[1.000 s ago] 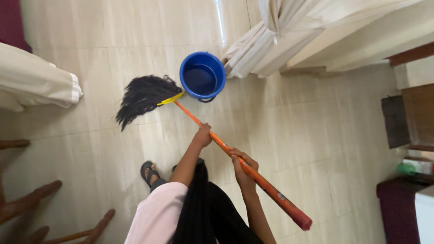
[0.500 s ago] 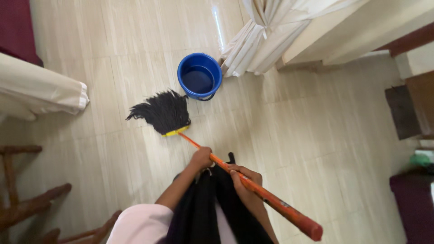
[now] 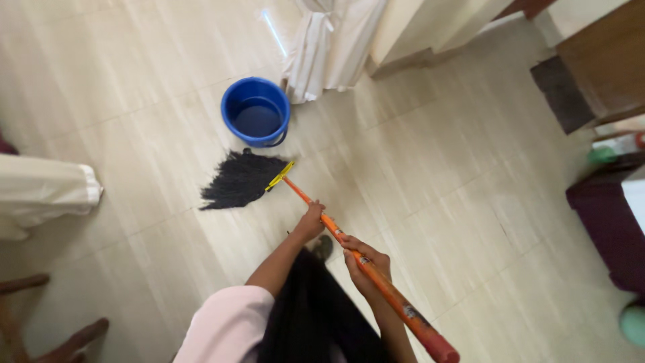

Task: The person mops the tiled floor using a mop with an orange handle, dipping the mop head into a blue bucket of water and wringing it by hand several times. The person moves across the room, mopping under and around a dining table and chairs, and continues through a doorway into an entryway.

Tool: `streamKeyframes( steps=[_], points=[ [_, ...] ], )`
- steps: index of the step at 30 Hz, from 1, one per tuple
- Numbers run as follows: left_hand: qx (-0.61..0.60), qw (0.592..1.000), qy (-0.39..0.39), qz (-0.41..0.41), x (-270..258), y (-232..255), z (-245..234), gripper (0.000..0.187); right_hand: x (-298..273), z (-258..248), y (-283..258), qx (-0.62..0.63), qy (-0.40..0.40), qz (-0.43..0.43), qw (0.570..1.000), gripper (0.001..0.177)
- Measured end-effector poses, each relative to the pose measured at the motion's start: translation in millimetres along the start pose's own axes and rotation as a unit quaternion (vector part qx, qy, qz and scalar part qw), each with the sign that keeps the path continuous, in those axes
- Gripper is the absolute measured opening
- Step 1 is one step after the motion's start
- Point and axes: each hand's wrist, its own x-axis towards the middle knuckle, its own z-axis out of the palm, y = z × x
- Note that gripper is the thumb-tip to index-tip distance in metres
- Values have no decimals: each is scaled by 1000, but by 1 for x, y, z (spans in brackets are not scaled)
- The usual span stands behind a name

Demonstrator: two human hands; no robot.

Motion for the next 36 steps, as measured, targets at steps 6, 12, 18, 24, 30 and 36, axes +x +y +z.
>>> streamKeyframes(
  steps=[6, 12, 18, 24, 30, 36],
  points=[
    [41, 994, -76, 67, 74, 29, 43, 49, 34, -44, 29, 20, 76, 18, 997, 16],
    [129, 974, -161, 98, 157, 88, 134, 42, 73, -130, 60, 11, 147, 2, 989, 17],
    [246, 894, -335, 166, 173, 122, 180, 20, 73, -163, 75, -96, 231, 67, 966, 17],
    [282, 907, -297, 99, 149, 119, 170, 24, 82, -167, 97, 2, 206, 22, 978, 19],
    [307, 895, -273, 176, 162, 108, 168, 29, 98, -161, 112, 3, 210, -130, 969, 21],
    [327, 870, -316, 190, 179, 135, 159, 33, 107, -166, 124, 34, 233, -122, 964, 22]
  ],
)
